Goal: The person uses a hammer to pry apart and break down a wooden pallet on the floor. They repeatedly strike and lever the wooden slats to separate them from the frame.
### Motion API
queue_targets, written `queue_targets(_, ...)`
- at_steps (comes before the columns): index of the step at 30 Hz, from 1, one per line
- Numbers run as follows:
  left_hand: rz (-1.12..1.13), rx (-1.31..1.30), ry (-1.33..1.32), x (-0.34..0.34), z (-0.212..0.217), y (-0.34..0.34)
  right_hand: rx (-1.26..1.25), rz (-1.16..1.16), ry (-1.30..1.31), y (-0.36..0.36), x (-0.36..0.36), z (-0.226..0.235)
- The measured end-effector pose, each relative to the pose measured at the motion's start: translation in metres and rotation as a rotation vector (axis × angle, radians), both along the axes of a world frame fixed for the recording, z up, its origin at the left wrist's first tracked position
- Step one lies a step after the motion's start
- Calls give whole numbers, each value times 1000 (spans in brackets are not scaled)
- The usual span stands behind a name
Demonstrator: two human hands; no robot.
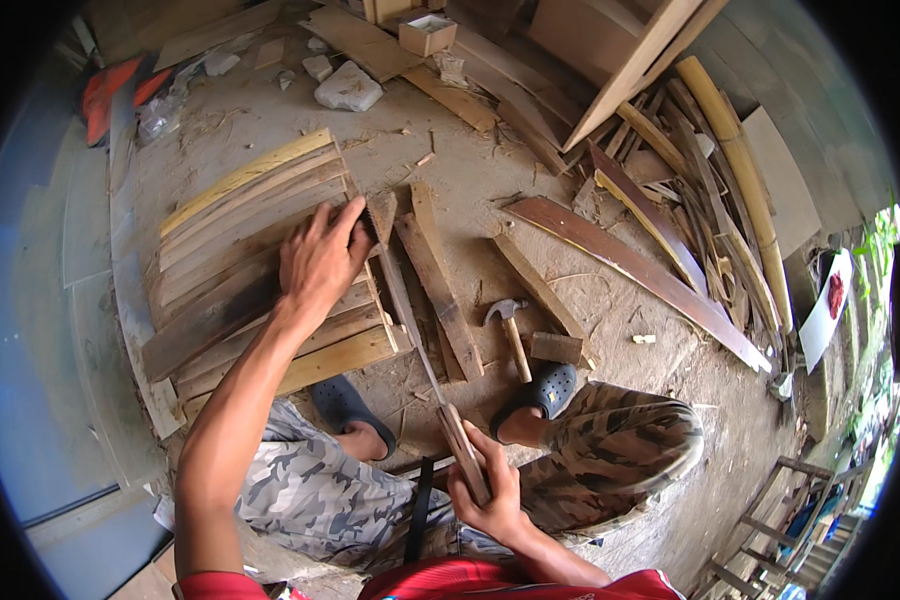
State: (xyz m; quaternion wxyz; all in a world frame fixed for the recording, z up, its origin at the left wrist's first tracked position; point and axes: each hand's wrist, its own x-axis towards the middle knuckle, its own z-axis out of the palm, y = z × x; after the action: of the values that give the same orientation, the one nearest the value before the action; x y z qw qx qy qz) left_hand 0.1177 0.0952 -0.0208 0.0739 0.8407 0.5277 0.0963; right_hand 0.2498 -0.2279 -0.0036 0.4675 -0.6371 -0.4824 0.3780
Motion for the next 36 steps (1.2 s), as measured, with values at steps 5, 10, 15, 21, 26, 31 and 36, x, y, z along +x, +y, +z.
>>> queue_targets(5,-13,-63,-68,-4,-9,2,-36,-43,56,73,-8,5)
queue_targets(10,5,12,-106,-2,-12,-2,-49,-70,27,88,-10,-1)
queue_targets(15,-39,142,-145,-1,-7,0,78,-24,-81,4,-4,-6)
queue_targets(21,-103,330,-72,-8,-29,6,60,-106,4,124,-11,-1)
queue_targets(26,-42,194,-118,-5,-7,0,16,-51,-78,92,-12,-14)
queue_targets(31,-38,251,-166,2,-7,-1,112,-13,-175,-5,-7,-6)
queue_targets(36,-59,271,-231,-4,-22,7,-49,-78,-23,91,-14,-6)
